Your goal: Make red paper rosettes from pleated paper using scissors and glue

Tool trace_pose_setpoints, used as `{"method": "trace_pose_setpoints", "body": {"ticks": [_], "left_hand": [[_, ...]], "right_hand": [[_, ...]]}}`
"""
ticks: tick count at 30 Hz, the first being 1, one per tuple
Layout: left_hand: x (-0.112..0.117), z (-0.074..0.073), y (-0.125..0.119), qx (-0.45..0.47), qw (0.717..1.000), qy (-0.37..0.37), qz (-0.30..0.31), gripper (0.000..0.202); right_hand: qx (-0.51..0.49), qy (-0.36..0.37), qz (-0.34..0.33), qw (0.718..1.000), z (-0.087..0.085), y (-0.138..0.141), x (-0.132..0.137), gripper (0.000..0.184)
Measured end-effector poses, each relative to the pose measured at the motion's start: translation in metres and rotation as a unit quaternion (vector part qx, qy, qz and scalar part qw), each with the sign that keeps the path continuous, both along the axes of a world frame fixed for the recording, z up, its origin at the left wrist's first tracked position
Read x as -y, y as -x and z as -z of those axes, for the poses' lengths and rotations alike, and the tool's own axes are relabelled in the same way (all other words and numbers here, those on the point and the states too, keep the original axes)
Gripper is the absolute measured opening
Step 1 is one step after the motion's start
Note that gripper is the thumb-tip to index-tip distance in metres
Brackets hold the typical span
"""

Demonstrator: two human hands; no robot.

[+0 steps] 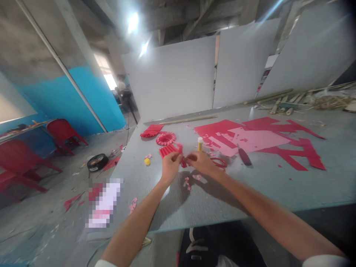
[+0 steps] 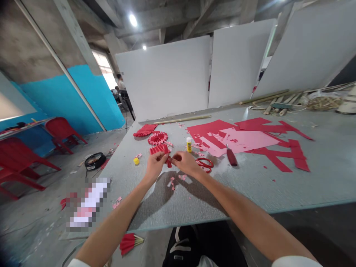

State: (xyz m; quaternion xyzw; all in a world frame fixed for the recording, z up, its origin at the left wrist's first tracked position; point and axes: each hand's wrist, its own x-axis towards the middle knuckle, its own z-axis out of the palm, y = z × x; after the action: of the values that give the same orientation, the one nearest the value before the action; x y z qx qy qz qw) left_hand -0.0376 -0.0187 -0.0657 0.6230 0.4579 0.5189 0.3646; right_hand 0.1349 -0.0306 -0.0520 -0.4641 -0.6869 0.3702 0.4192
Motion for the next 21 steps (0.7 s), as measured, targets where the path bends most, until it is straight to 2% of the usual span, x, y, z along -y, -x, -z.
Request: {"method": "trace_pose_setpoints", "body": {"ticks": [2, 3, 7, 12, 17, 20, 21], "left_hand": [[-0.001, -0.002, 0.003, -0.062, 0.998, -0.021, 0.004, 0.023], [0.0, -0.004, 0.004, -0.087, 0.996, -0.023, 0.026, 0.022], [0.004, -0.013, 0.004, -0.151, 0.982, -0.016, 0.115, 0.024], [0.009, -0.02, 0.004, -0.198, 0.969, -0.034, 0.146, 0.032], [0.006, -0.018, 0.007, -0.172, 0.971, -0.002, 0.168, 0.031], [0.005, -0.018, 0.006, -0.093, 0.978, 0.032, 0.184, 0.02], [0.006, -0.019, 0.006, -0.055, 0.979, 0.045, 0.19, 0.023]], "right_hand": [[-0.013, -0.048, 0.041, 0.998, 0.001, -0.003, -0.003, 0.029], [-0.041, -0.048, 0.039, 0.997, 0.002, -0.004, -0.005, 0.032], [-0.141, 0.005, 0.0, 0.99, 0.001, -0.011, -0.012, 0.029], [-0.159, 0.028, -0.015, 0.987, 0.0, -0.015, -0.012, 0.025], [-0.169, -0.008, 0.014, 0.985, -0.001, -0.011, -0.01, 0.043], [-0.21, 0.003, 0.046, 0.977, -0.002, -0.01, -0.009, 0.045], [-0.224, 0.009, 0.055, 0.973, -0.002, -0.009, -0.008, 0.045]]}}
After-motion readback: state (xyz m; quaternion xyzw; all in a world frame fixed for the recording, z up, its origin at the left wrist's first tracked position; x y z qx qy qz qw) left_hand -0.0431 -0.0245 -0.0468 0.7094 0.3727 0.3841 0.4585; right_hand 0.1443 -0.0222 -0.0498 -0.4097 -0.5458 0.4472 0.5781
